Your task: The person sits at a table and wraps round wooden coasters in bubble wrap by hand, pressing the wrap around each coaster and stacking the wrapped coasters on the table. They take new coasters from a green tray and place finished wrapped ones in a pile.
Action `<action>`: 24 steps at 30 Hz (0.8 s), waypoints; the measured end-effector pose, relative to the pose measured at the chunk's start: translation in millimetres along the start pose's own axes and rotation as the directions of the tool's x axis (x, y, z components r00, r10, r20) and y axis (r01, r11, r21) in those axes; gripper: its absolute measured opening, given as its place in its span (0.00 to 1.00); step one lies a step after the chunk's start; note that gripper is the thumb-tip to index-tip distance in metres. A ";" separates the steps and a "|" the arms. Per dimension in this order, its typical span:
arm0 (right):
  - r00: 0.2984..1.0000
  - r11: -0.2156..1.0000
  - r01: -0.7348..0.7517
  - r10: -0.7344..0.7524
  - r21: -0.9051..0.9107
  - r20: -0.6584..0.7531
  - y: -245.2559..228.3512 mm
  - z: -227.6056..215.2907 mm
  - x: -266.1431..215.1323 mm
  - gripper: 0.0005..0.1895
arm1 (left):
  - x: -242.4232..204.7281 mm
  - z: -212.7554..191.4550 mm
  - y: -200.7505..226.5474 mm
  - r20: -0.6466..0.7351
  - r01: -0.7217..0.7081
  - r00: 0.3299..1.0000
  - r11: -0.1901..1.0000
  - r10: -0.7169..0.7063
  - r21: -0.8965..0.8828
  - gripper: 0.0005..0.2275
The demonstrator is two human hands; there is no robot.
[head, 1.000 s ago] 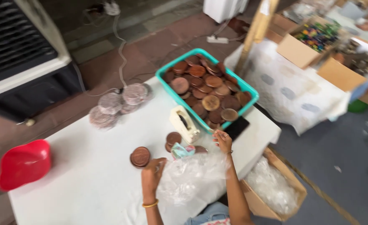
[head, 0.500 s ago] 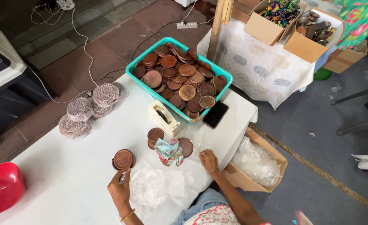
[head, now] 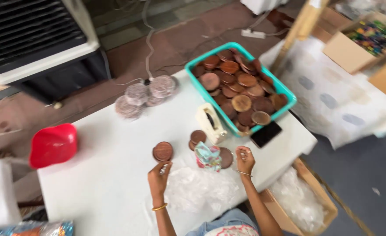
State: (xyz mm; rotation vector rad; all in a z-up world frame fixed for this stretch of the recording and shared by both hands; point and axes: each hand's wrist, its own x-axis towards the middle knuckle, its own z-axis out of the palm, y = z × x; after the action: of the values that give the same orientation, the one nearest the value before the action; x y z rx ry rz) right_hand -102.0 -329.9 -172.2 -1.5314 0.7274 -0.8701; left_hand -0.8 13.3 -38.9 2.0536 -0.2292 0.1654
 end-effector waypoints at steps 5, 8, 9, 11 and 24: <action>0.782 0.957 -0.198 0.023 0.214 0.622 -87.3 93.1 4.1 0.12 | -1.7 -6.4 9.5 -0.004 0.127 0.992 0.991 -0.127 0.032 0.09; 0.557 0.965 -0.186 -0.051 0.185 0.829 -123.1 146.8 -5.6 0.16 | 0.0 -12.6 21.3 0.002 0.202 0.979 0.979 -0.202 0.026 0.09; 0.447 0.973 -0.154 -0.088 0.173 0.890 -130.4 164.9 -9.9 0.19 | 1.4 -14.9 26.7 0.034 0.240 0.970 0.970 -0.241 0.034 0.10; 0.329 0.994 -0.080 -0.044 0.075 0.943 -157.9 184.1 -30.2 0.24 | 3.2 -11.7 13.1 0.038 0.274 0.961 0.961 -0.275 0.030 0.09; 0.261 0.978 -0.095 0.203 -0.184 0.944 -141.7 213.1 -57.8 0.14 | 11.1 -23.4 -60.5 0.218 0.341 0.937 0.857 -0.274 -0.386 0.09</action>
State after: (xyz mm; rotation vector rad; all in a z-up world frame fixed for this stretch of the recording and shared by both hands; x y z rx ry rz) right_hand 44.7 -149.9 -50.2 -1.6793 -0.0529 0.3785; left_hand 23.5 60.9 -77.2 1.6431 -0.0205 -0.2298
